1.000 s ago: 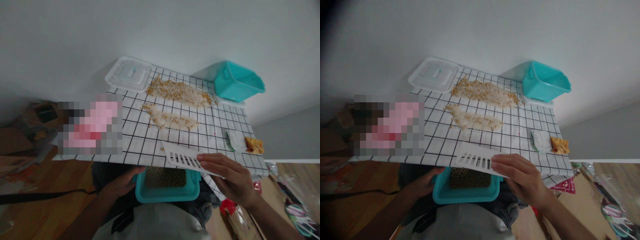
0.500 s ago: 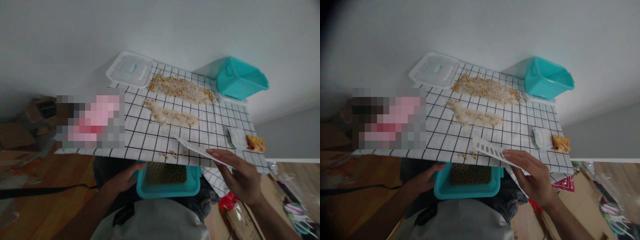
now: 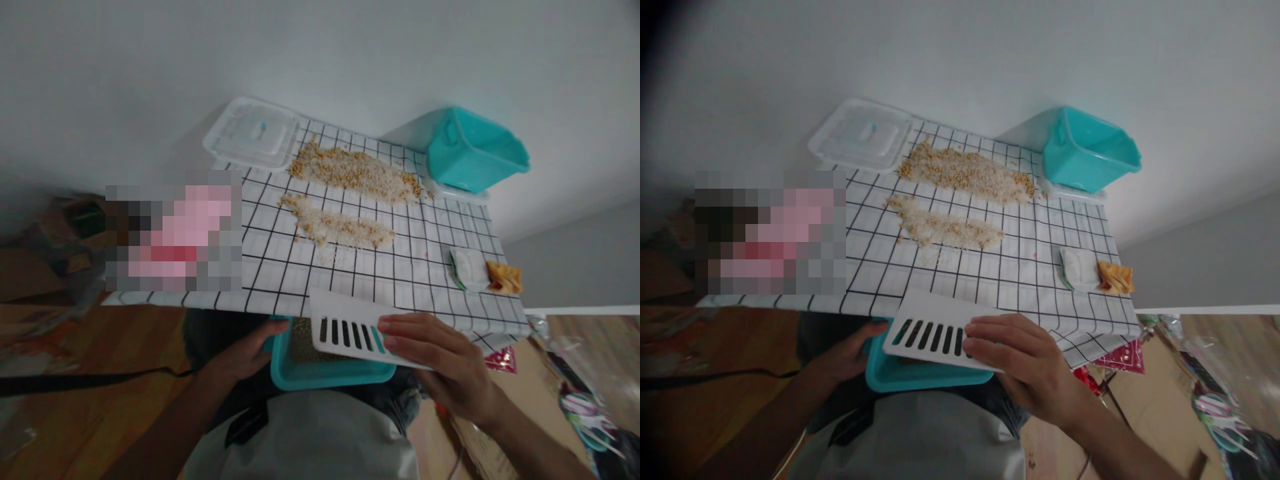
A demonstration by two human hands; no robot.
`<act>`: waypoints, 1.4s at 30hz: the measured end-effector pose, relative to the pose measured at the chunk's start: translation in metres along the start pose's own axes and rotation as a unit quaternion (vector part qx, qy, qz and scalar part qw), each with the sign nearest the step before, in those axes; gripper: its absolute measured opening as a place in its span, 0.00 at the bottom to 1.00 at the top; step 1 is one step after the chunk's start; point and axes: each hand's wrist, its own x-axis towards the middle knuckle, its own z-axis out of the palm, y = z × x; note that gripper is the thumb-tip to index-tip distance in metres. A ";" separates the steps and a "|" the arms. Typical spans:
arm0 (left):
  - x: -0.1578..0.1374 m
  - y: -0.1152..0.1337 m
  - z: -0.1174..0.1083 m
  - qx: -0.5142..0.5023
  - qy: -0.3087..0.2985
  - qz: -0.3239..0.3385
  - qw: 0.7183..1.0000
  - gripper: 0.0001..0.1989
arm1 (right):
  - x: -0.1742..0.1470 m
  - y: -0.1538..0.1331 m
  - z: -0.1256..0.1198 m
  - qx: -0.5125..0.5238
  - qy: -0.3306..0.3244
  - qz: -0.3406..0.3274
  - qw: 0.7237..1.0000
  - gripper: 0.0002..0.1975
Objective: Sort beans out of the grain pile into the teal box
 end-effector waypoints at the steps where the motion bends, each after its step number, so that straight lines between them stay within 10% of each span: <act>1: 0.001 -0.002 0.000 0.000 -0.004 -0.004 1.000 0.17 | -0.003 -0.003 -0.001 0.006 -0.010 -0.004 1.000 0.27; 17: -0.011 -0.008 -0.016 0.124 -0.001 0.084 0.989 0.20 | 0.039 0.023 -0.007 -0.022 0.037 -0.013 0.999 0.27; 42: -0.013 -0.002 -0.012 0.013 0.067 -0.058 0.996 0.18 | 0.050 0.067 -0.044 -0.135 0.063 0.050 0.988 0.24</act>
